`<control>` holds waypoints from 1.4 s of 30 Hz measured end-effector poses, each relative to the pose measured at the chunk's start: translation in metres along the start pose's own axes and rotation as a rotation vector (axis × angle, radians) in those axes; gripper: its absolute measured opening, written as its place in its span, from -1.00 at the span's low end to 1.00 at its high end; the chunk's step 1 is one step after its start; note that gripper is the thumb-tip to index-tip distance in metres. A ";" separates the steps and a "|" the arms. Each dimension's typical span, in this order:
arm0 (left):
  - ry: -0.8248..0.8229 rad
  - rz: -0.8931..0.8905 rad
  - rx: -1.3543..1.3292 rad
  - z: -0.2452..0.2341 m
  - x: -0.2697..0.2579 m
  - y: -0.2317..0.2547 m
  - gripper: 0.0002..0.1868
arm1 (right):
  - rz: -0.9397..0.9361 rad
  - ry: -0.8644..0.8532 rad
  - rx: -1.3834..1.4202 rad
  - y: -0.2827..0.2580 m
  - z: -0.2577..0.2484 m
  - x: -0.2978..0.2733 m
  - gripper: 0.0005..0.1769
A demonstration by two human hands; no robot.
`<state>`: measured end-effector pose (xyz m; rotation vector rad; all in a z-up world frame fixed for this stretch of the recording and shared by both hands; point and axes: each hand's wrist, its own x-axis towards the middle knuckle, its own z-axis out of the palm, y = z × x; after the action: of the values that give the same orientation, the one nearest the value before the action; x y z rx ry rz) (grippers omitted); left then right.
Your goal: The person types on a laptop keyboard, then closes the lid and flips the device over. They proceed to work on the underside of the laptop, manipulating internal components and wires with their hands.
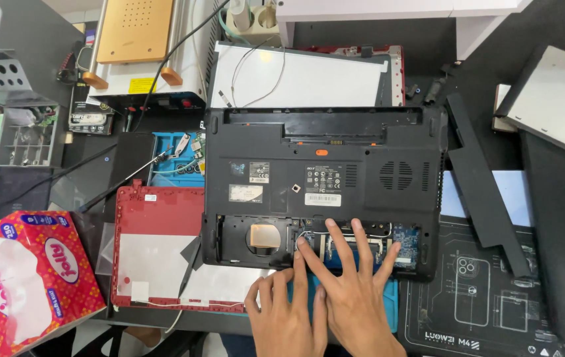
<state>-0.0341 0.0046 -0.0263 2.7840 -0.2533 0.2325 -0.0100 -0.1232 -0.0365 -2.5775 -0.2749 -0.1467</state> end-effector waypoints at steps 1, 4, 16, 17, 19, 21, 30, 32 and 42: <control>0.019 0.005 -0.006 0.001 -0.001 -0.001 -0.36 | 0.000 -0.006 0.005 0.000 0.000 0.000 -0.20; 0.046 0.005 -0.019 -0.002 -0.007 -0.004 -0.40 | -0.003 -0.020 0.019 -0.002 -0.001 0.001 -0.18; 0.144 -0.041 -0.081 -0.015 -0.001 -0.022 -0.50 | -0.019 0.000 -0.014 0.001 0.003 -0.002 -0.15; 0.154 -0.038 -0.121 -0.014 0.000 -0.022 -0.50 | -0.033 0.019 -0.019 0.002 0.004 -0.002 -0.16; 0.162 -0.026 -0.161 -0.009 -0.002 -0.024 -0.50 | -0.035 0.026 -0.010 0.003 0.004 -0.003 -0.18; 0.178 -0.015 -0.201 -0.002 -0.003 -0.027 -0.49 | -0.046 0.036 -0.003 0.005 0.007 -0.004 -0.20; 0.290 -0.004 -0.270 0.021 -0.008 -0.032 -0.48 | -0.046 0.115 -0.018 0.010 0.022 -0.009 -0.30; 0.310 0.025 -0.270 0.023 -0.007 -0.033 -0.46 | -0.045 0.140 -0.018 0.011 0.024 -0.010 -0.31; 0.275 0.005 -0.235 0.034 -0.010 -0.037 -0.48 | -0.069 0.163 -0.020 0.019 0.036 -0.013 -0.30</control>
<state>-0.0318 0.0286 -0.0713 2.4838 -0.2046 0.5446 -0.0161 -0.1224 -0.0787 -2.5584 -0.3030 -0.3844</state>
